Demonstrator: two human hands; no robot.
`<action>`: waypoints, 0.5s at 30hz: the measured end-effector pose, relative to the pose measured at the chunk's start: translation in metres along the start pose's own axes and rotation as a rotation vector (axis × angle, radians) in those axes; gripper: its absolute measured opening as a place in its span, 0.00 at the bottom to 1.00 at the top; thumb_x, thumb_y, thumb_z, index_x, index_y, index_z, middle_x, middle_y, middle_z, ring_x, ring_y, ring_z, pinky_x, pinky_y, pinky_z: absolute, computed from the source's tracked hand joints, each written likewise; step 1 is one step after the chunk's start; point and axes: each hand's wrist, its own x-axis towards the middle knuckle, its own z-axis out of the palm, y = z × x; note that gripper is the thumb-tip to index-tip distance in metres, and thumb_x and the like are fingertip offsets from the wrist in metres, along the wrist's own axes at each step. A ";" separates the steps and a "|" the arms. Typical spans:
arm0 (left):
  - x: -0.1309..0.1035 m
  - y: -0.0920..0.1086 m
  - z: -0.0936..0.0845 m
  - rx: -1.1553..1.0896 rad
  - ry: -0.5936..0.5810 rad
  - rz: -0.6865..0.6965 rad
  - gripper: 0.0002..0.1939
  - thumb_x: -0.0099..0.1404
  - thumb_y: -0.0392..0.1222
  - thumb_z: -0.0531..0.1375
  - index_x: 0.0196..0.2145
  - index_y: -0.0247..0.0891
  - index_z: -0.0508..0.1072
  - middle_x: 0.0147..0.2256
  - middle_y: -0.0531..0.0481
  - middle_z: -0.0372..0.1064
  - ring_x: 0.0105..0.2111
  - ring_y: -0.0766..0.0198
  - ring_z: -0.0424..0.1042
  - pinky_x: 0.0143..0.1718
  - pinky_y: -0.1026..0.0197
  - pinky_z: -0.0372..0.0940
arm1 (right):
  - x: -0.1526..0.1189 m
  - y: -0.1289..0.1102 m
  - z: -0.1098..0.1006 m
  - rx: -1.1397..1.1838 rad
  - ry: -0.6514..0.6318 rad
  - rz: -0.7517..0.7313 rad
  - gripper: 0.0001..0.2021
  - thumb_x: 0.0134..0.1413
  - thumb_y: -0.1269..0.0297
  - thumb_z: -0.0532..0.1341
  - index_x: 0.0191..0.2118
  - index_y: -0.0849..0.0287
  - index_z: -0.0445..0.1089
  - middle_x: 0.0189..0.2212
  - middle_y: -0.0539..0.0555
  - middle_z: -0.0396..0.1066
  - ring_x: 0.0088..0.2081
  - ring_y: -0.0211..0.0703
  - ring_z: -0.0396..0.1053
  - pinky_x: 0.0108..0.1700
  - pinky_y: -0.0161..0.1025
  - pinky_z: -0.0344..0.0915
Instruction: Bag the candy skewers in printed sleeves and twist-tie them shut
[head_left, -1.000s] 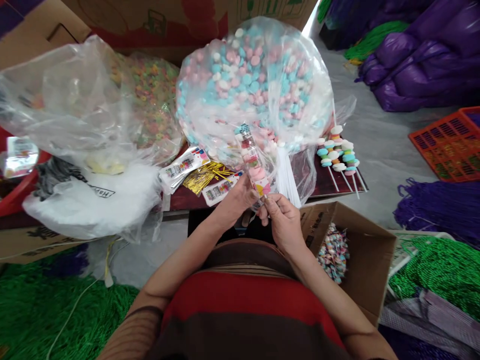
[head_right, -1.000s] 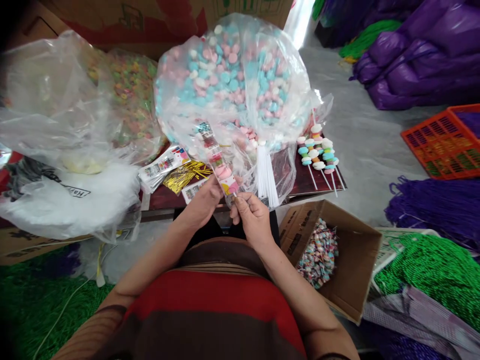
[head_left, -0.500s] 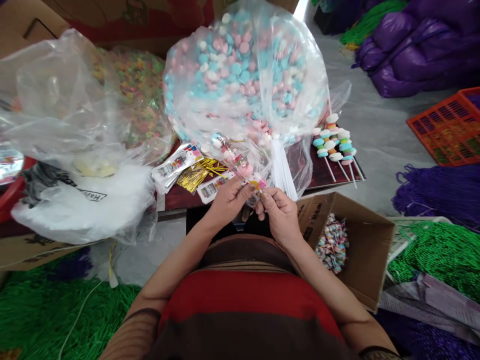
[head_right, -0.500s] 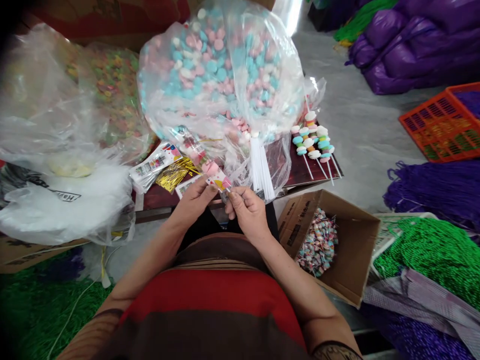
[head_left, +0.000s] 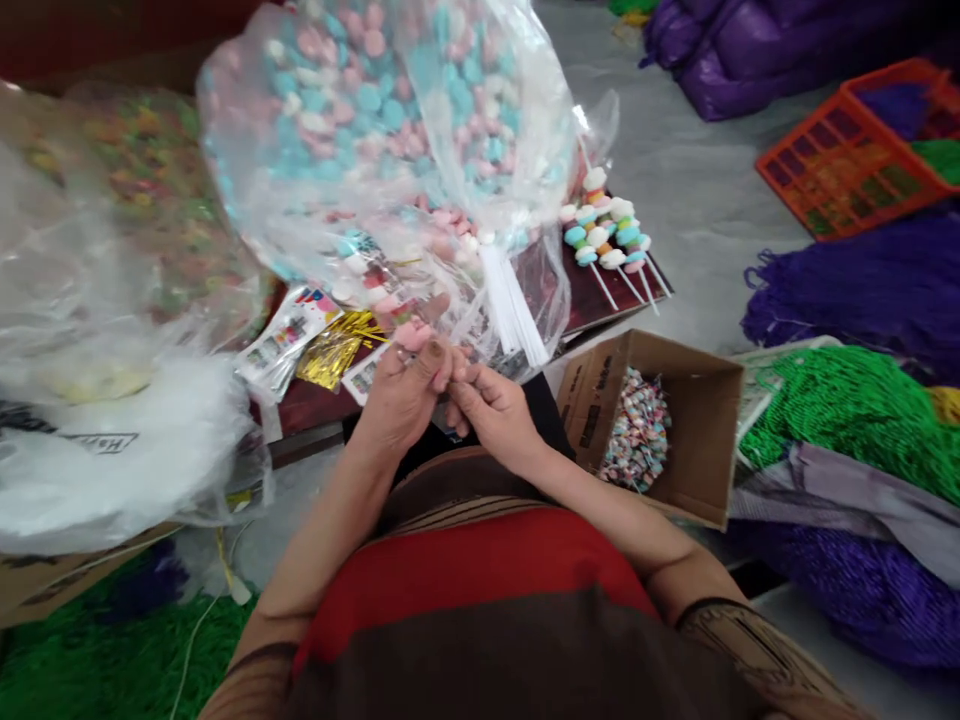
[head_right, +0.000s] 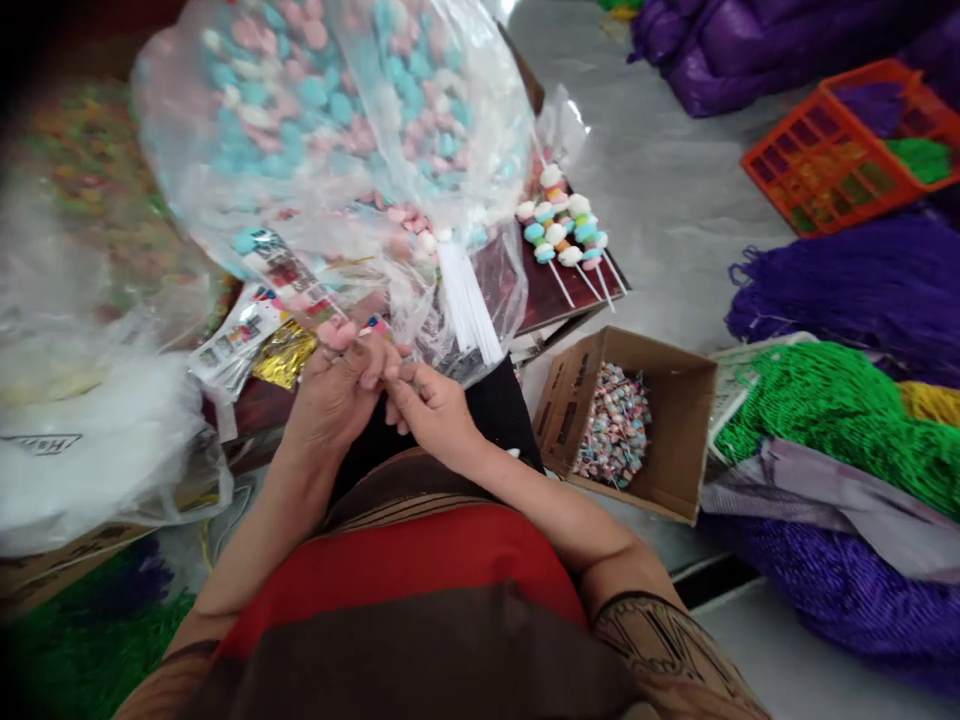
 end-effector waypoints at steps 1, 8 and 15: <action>-0.001 0.000 -0.002 0.027 -0.002 -0.004 0.18 0.56 0.51 0.74 0.26 0.39 0.72 0.17 0.60 0.58 0.23 0.68 0.67 0.36 0.59 0.73 | 0.001 -0.001 -0.002 -0.016 -0.036 0.009 0.24 0.60 0.37 0.60 0.37 0.57 0.69 0.20 0.43 0.67 0.18 0.29 0.62 0.23 0.29 0.60; -0.016 0.012 -0.013 0.133 -0.268 -0.133 0.15 0.64 0.50 0.70 0.41 0.36 0.82 0.13 0.61 0.54 0.17 0.70 0.64 0.38 0.61 0.72 | 0.007 -0.025 -0.047 -0.083 -0.051 -0.065 0.23 0.59 0.41 0.63 0.46 0.58 0.75 0.33 0.51 0.77 0.35 0.36 0.74 0.39 0.32 0.70; -0.028 -0.013 -0.007 0.173 -0.576 -0.347 0.11 0.66 0.50 0.67 0.38 0.40 0.77 0.16 0.61 0.59 0.14 0.70 0.61 0.27 0.59 0.71 | 0.003 -0.032 -0.049 0.347 -0.522 0.144 0.31 0.54 0.40 0.68 0.57 0.55 0.69 0.38 0.52 0.79 0.28 0.35 0.75 0.25 0.29 0.68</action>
